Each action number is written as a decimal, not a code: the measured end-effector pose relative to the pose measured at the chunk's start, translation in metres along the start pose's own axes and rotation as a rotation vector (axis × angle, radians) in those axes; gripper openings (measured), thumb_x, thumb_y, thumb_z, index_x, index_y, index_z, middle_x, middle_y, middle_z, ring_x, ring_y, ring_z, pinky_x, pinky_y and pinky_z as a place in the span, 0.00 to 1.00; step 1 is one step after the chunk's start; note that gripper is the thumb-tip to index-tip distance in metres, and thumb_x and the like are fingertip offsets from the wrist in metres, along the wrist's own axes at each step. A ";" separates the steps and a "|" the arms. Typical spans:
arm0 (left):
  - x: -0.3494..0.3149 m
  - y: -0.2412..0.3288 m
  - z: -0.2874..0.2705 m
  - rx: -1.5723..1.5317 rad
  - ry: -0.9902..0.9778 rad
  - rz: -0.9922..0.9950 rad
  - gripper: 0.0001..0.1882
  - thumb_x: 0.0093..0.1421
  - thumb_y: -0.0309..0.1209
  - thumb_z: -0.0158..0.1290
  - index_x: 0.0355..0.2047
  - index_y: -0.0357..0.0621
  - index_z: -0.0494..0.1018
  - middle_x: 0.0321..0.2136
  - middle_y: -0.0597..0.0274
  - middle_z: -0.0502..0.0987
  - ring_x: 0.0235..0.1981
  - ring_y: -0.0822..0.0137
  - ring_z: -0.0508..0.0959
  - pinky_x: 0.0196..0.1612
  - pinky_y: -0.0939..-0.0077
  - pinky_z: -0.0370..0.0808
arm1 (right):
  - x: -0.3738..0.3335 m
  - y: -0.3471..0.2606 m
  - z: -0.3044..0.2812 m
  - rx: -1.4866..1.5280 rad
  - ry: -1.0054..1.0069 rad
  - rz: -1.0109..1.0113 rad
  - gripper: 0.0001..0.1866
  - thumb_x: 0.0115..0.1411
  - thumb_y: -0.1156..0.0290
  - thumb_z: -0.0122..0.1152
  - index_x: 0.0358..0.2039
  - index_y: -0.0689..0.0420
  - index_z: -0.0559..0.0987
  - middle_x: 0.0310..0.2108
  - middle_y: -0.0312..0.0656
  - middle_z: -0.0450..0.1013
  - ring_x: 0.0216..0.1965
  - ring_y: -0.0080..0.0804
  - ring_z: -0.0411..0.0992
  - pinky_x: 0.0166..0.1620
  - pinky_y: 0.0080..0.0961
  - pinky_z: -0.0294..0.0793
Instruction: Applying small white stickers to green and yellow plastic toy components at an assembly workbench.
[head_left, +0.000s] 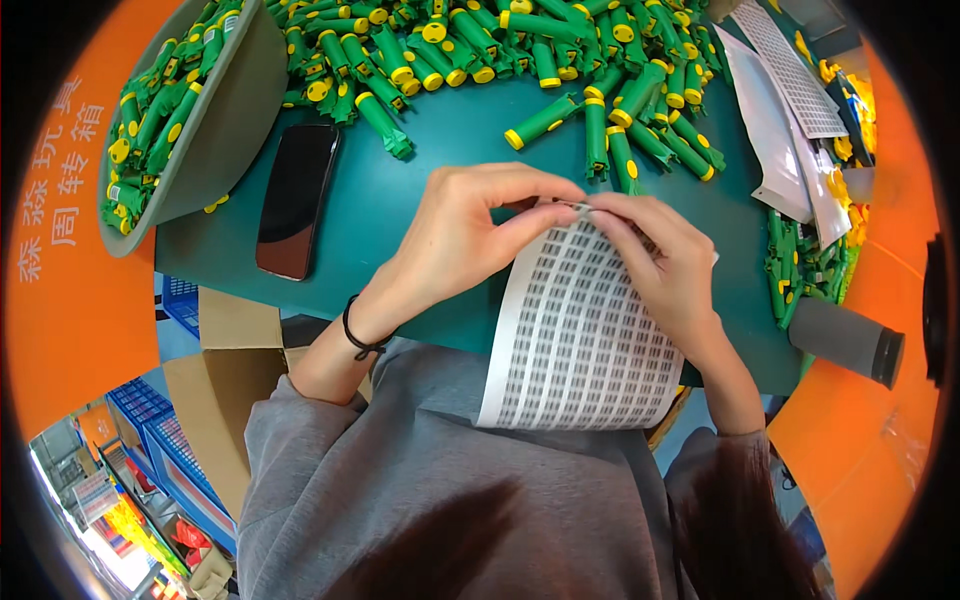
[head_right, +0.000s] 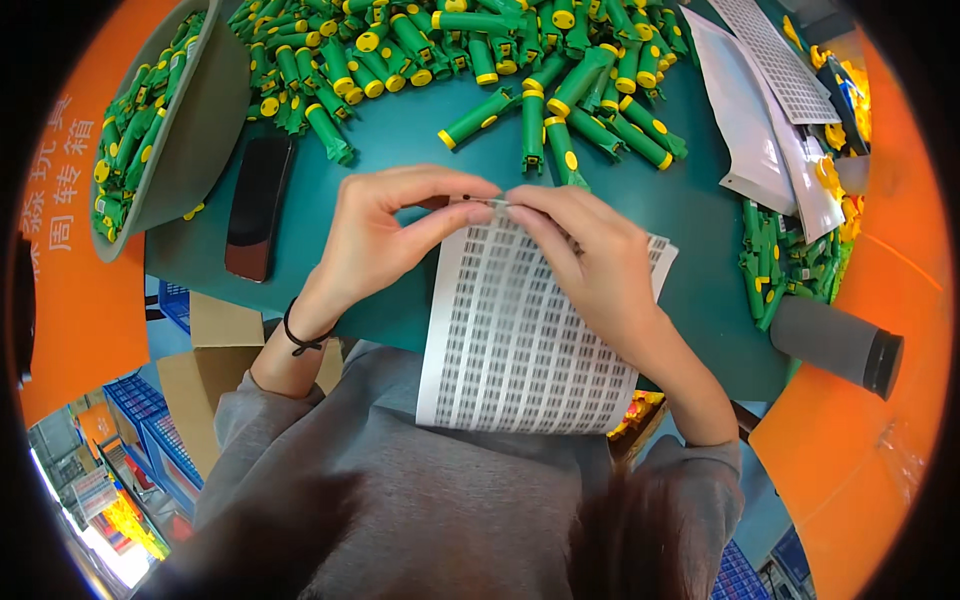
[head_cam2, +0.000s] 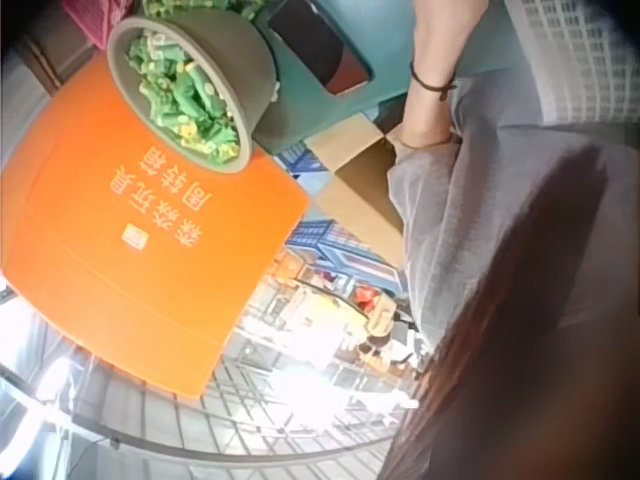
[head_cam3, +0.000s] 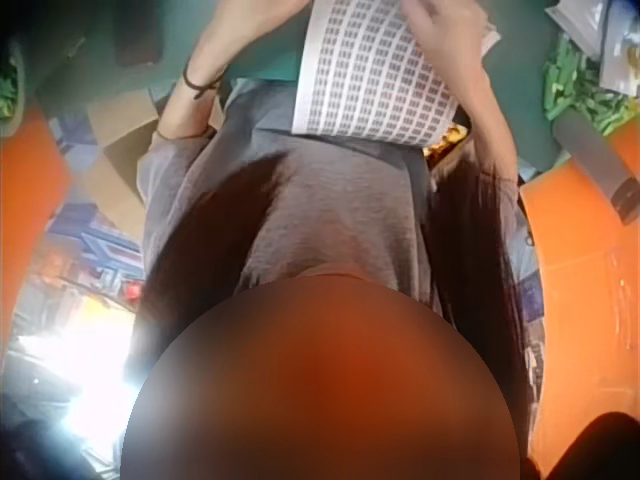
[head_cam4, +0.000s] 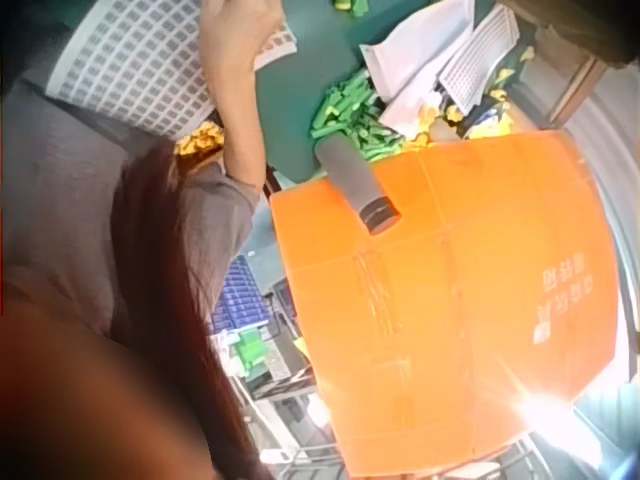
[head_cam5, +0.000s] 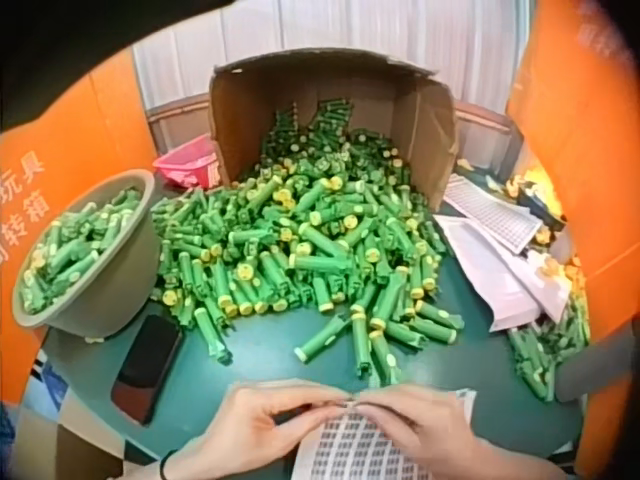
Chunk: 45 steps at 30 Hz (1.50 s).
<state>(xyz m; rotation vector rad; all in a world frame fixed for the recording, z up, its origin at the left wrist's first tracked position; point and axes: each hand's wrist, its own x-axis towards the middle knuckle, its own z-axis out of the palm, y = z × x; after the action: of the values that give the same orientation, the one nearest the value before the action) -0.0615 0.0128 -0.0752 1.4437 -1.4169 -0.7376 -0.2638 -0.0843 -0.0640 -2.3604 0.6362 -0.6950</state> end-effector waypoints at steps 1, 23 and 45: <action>-0.004 -0.005 -0.002 0.151 0.074 0.195 0.12 0.55 0.24 0.64 0.41 0.43 0.83 0.38 0.62 0.82 0.36 0.67 0.81 0.41 0.76 0.78 | 0.001 -0.001 0.004 0.121 -0.059 0.124 0.09 0.61 0.75 0.64 0.42 0.62 0.83 0.38 0.41 0.80 0.38 0.29 0.77 0.43 0.22 0.74; -0.022 -0.015 -0.002 0.440 0.205 0.328 0.14 0.48 0.25 0.68 0.37 0.46 0.83 0.36 0.66 0.80 0.36 0.63 0.77 0.37 0.72 0.76 | 0.002 -0.002 0.018 0.454 -0.123 0.445 0.10 0.65 0.72 0.62 0.41 0.65 0.82 0.34 0.34 0.78 0.36 0.16 0.73 0.40 0.14 0.71; -0.025 -0.022 0.000 0.787 0.231 0.605 0.18 0.38 0.26 0.62 0.34 0.49 0.83 0.37 0.72 0.81 0.34 0.67 0.77 0.34 0.74 0.73 | 0.001 -0.001 0.028 0.236 -0.067 0.343 0.08 0.62 0.72 0.64 0.39 0.62 0.84 0.33 0.40 0.78 0.35 0.24 0.73 0.41 0.20 0.72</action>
<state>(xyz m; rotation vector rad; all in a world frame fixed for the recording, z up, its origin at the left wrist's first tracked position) -0.0565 0.0339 -0.0998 1.4539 -1.9177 0.4090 -0.2463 -0.0730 -0.0823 -1.9843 0.8533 -0.5052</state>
